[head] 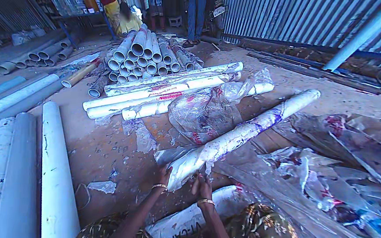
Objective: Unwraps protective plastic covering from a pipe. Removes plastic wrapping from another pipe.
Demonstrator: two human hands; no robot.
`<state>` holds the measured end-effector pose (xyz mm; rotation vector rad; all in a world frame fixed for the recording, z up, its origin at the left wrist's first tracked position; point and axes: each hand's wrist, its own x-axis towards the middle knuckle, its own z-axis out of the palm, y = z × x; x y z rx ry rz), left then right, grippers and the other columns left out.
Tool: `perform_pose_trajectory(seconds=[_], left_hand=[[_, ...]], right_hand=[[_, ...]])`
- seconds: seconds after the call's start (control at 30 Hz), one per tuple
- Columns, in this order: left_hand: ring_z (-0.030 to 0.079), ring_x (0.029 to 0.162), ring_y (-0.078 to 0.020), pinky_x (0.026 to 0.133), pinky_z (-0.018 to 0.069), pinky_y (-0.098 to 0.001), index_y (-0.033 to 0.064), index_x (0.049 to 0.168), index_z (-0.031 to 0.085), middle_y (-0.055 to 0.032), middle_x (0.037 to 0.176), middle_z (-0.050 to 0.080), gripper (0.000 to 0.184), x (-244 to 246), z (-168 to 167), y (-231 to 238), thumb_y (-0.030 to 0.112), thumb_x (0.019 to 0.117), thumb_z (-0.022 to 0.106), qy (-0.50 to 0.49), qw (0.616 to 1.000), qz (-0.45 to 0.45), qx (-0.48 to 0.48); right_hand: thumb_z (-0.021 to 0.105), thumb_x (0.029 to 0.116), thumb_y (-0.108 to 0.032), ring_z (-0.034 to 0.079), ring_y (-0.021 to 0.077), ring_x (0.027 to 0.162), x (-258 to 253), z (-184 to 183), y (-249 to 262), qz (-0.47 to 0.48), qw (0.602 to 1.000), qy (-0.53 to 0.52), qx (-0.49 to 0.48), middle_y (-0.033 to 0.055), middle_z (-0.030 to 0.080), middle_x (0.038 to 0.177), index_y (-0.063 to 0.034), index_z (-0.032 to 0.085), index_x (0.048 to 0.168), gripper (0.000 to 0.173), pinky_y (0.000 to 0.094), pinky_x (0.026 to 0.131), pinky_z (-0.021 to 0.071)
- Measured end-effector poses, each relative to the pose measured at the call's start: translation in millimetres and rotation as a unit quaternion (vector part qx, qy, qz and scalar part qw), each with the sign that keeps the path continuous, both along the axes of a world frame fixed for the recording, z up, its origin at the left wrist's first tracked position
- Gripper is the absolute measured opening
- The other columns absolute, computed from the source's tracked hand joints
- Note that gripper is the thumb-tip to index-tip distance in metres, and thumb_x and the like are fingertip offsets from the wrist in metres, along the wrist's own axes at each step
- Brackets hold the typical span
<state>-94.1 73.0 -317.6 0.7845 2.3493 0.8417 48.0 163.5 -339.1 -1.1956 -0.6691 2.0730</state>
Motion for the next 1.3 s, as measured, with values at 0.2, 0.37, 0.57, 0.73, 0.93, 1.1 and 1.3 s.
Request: perform_pose_trajectory(seconds=[0.2, 0.37, 0.57, 0.73, 0.93, 1.1, 1.3], left_hand=[[0.047, 0.142, -0.0411, 0.119, 0.0316, -0.0557, 0.0033, 0.156, 0.040, -0.0259, 0.149, 0.052, 0.049, 43, 39, 80, 0.028, 0.1138, 0.034, 0.070, 0.959, -0.163, -0.220], [0.054, 0.132, -0.0441, 0.107, 0.0452, -0.0531, -0.0155, 0.132, 0.055, -0.0320, 0.140, 0.055, 0.034, 66, 72, 89, -0.006, 0.1052, 0.035, 0.139, 0.917, -0.250, -0.278], [0.053, 0.133, -0.0457, 0.111, 0.0398, -0.0566, -0.0142, 0.126, 0.059, -0.0329, 0.135, 0.058, 0.029, 35, 65, 96, 0.003, 0.1059, 0.047, 0.127, 0.917, -0.294, -0.238], [0.052, 0.134, -0.0449, 0.112, 0.0387, -0.0563, -0.0142, 0.126, 0.060, -0.0326, 0.136, 0.058, 0.031, 26, 69, 98, 0.007, 0.1067, 0.049, 0.112, 0.919, -0.296, -0.237], [0.055, 0.132, -0.0445, 0.112, 0.0396, -0.0565, -0.0136, 0.124, 0.062, -0.0323, 0.133, 0.060, 0.031, 23, 63, 100, 0.009, 0.1069, 0.049, 0.112, 0.921, -0.296, -0.226], [0.055, 0.132, -0.0429, 0.112, 0.0398, -0.0555, -0.0127, 0.124, 0.062, -0.0306, 0.133, 0.061, 0.031, 20, 63, 100, 0.011, 0.1066, 0.052, 0.098, 0.925, -0.284, -0.231], [0.057, 0.128, -0.0448, 0.110, 0.0412, -0.0575, -0.0139, 0.121, 0.062, -0.0322, 0.129, 0.062, 0.031, 15, 59, 101, 0.011, 0.1067, 0.052, 0.095, 0.932, -0.276, -0.216]], right_hand=[[0.040, 0.1097, -0.008, 0.055, 0.0096, 0.053, 23, -10, 60, -0.082, 0.989, -0.084, 0.091, 0.0057, 0.054, 0.075, 0.0047, 0.048, 0.122, 0.019, 0.0261, 0.052, 0.0514], [0.045, 0.1091, -0.009, 0.052, 0.0139, 0.069, 46, 10, 21, -0.078, 0.967, -0.208, 0.128, 0.0153, 0.056, 0.092, 0.0086, 0.048, 0.137, 0.033, 0.0307, 0.066, 0.0464], [0.034, 0.1092, -0.007, 0.054, 0.0157, 0.058, 64, 8, -63, 0.154, 0.964, -0.160, 0.148, 0.0112, 0.054, 0.082, 0.0072, 0.041, 0.142, 0.036, 0.0335, 0.056, 0.0507], [0.041, 0.1112, -0.019, 0.065, 0.0372, 0.086, 53, -11, -47, 0.267, 0.867, -0.324, 0.269, 0.0260, 0.067, 0.102, 0.0045, 0.053, 0.140, 0.040, 0.0546, 0.082, 0.0507], [0.041, 0.1116, -0.021, 0.065, 0.0438, 0.112, 32, 12, -5, 0.354, 0.796, -0.385, 0.305, 0.0284, 0.068, 0.118, 0.0024, 0.060, 0.134, 0.038, 0.0598, 0.098, 0.0466], [0.034, 0.1129, -0.024, 0.063, 0.0429, 0.120, 39, 19, -23, 0.456, 0.736, -0.406, 0.292, 0.0273, 0.065, 0.127, -0.0023, 0.053, 0.144, 0.043, 0.0586, 0.102, 0.0463], [0.039, 0.1113, -0.020, 0.067, 0.0368, 0.086, 56, 10, -16, 0.352, 0.801, -0.360, 0.323, 0.0222, 0.069, 0.096, 0.0038, 0.063, 0.125, 0.037, 0.0563, 0.083, 0.0503]])
